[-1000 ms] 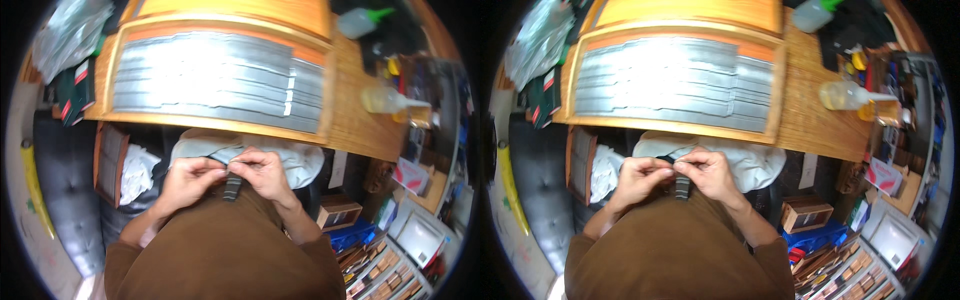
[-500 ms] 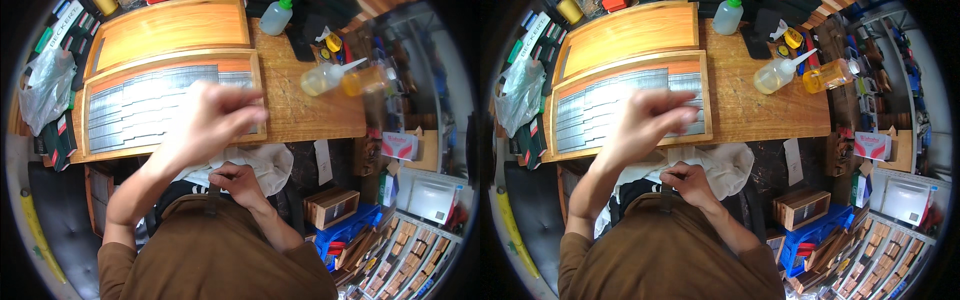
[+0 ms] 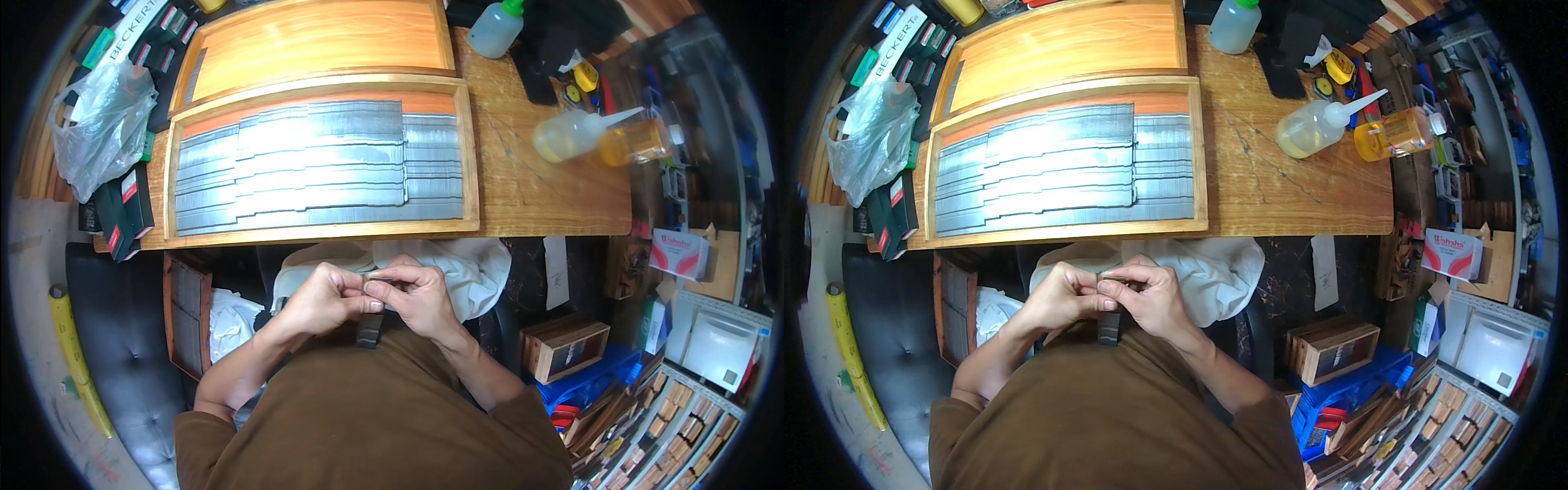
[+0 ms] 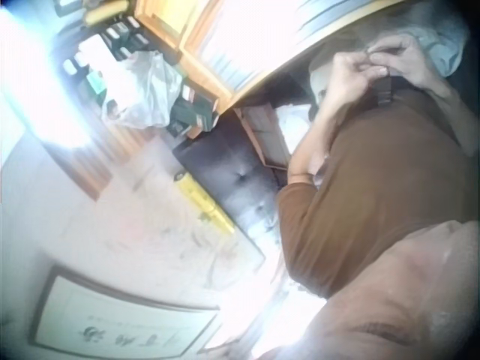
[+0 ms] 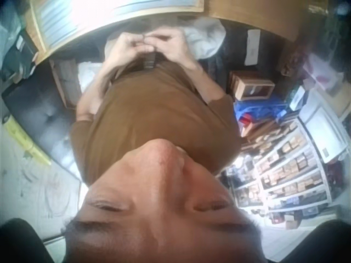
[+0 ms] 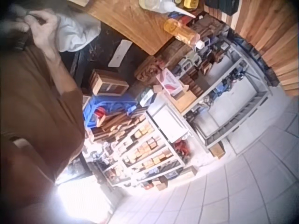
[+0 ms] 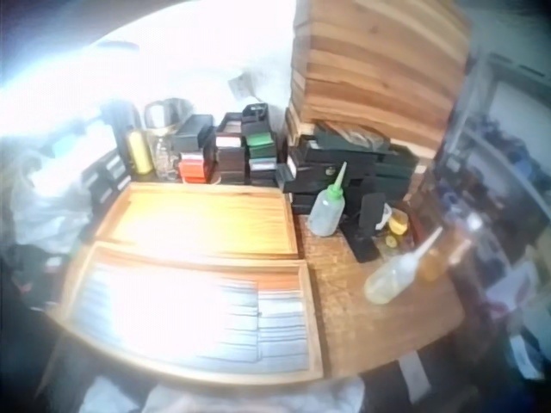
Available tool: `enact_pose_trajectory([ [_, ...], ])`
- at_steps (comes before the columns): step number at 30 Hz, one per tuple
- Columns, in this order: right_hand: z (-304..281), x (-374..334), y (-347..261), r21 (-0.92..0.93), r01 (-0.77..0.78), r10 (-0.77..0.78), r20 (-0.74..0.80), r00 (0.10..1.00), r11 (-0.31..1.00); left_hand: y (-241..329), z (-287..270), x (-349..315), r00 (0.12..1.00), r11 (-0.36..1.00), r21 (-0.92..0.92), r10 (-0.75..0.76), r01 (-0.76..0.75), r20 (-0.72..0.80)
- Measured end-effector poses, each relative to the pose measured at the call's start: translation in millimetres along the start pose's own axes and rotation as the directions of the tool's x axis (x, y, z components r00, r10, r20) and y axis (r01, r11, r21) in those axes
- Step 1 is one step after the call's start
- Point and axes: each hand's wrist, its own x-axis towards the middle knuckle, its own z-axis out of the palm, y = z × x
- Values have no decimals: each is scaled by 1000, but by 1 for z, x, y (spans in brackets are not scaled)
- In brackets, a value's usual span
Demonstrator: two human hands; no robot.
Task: The person repeatedly picks up small rectangular metal pieces from a wooden tray, aligns them, and places them back into the tray. They occasionally wipe the pieces with a white cloth and inspect them before returning them to the tray.
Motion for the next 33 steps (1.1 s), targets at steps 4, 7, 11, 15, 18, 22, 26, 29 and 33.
enact_pose_trajectory([
  [4,-3,-9,2,-120,32,-33,-7,999,992,-5,11,2,995,995,6,99,-99,-1],
  [7,-1,-25,-16,-180,81,-84,-13,996,980,2,-1,-1,997,1000,-1,22,-22,-68],
  [11,-18,-45,-38,-277,208,-91,382,920,938,9,-8,-7,962,952,-267,77,-149,-262],
  [15,-24,-59,-15,-221,277,-151,459,875,935,-6,8,-4,987,862,-498,21,-99,-160],
  [18,-27,-68,-3,-144,222,-146,410,900,964,-3,15,0,995,848,-527,8,-62,-104],
  [22,-23,-70,-1,-143,139,-82,347,934,980,3,17,3,991,883,-449,114,-136,-75],
  [26,-28,-67,8,-281,291,-241,197,950,915,10,39,10,927,881,-289,343,-374,-153],
  [29,-38,-71,18,-295,330,-310,111,944,897,27,46,23,926,912,-171,377,-372,-6],
  [33,-50,-80,14,-259,433,-472,-115,874,864,34,55,30,893,885,-175,447,-432,53],
])
